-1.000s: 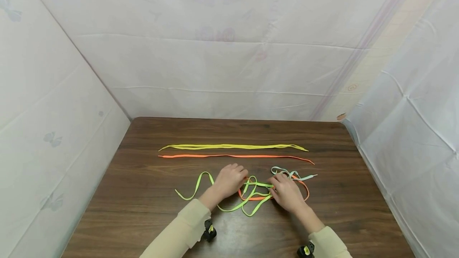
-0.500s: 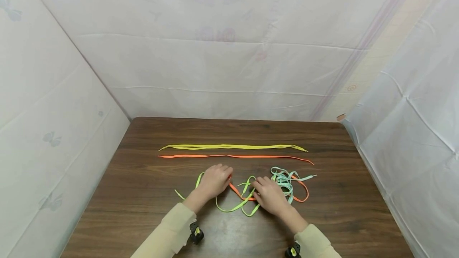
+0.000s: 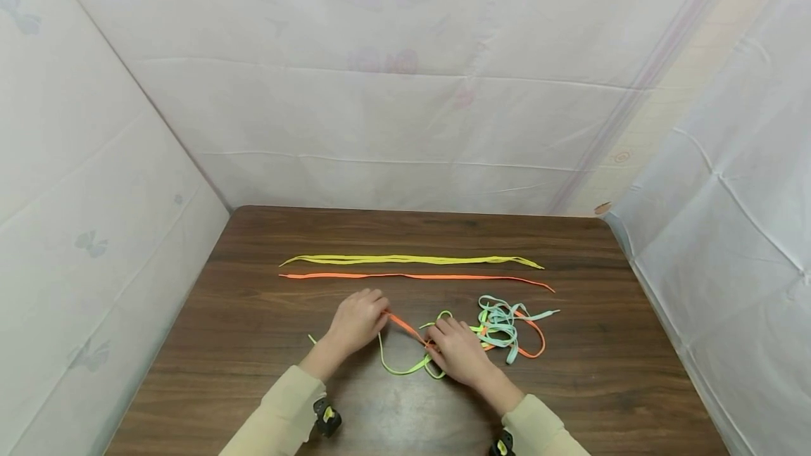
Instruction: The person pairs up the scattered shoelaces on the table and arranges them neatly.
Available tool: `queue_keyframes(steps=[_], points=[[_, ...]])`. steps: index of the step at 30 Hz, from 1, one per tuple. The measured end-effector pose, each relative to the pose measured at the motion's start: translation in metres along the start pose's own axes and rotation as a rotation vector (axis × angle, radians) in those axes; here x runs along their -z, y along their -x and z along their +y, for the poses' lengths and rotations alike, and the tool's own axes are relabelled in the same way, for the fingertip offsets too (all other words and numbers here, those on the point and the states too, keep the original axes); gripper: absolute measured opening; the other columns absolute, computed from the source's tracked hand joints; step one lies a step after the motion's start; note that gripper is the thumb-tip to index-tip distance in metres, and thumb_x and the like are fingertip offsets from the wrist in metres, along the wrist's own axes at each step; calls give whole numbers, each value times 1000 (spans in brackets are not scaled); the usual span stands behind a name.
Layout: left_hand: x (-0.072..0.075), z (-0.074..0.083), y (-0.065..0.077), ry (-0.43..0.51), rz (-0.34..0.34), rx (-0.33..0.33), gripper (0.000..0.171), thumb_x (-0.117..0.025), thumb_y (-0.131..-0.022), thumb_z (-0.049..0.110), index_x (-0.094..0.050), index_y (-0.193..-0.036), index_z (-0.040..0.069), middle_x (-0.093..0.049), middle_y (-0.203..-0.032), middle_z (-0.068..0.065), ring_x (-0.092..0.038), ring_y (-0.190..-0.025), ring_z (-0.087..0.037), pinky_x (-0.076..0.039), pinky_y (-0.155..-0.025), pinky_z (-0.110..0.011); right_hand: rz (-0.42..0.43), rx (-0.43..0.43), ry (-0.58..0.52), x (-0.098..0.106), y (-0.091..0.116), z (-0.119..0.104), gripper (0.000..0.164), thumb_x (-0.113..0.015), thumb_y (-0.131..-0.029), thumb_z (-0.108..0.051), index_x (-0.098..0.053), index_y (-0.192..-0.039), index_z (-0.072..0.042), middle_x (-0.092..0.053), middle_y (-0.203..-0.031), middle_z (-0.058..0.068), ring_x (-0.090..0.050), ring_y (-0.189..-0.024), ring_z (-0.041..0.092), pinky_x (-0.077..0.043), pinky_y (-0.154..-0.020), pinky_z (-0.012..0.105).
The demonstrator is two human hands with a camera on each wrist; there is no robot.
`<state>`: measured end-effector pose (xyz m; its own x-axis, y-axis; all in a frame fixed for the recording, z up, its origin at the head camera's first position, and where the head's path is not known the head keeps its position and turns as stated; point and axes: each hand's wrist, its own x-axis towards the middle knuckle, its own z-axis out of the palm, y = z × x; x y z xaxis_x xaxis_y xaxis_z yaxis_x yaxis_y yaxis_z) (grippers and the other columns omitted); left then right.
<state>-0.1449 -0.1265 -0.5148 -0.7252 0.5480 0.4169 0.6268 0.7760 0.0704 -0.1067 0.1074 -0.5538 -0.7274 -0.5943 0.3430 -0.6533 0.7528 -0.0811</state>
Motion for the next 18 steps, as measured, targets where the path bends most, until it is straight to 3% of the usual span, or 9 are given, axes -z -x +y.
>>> queue_keyframes(steps=[10, 18], points=[[7, -6, 7, 4, 47, -6, 9, -75, -74, 18, -66, -76, 14, -54, -73, 5, -51, -64, -13, -48, -59, -31, -60, -52, 30, -5, -9, -7, 14, -70, -80, -31, -63, -86, -21, -53, -79, -7, -49, -72, 12, -36, -58, 26], [8, -13, 14, 15, 47, 1, 9, -76, -73, 15, -67, -76, 13, -54, -72, 3, -50, -63, -13, -46, -58, -29, -17, -39, 53, -7, -11, -7, 8, -69, -81, -25, -63, -83, -19, -53, -75, -6, -49, -68, 13, -35, -56, 26]])
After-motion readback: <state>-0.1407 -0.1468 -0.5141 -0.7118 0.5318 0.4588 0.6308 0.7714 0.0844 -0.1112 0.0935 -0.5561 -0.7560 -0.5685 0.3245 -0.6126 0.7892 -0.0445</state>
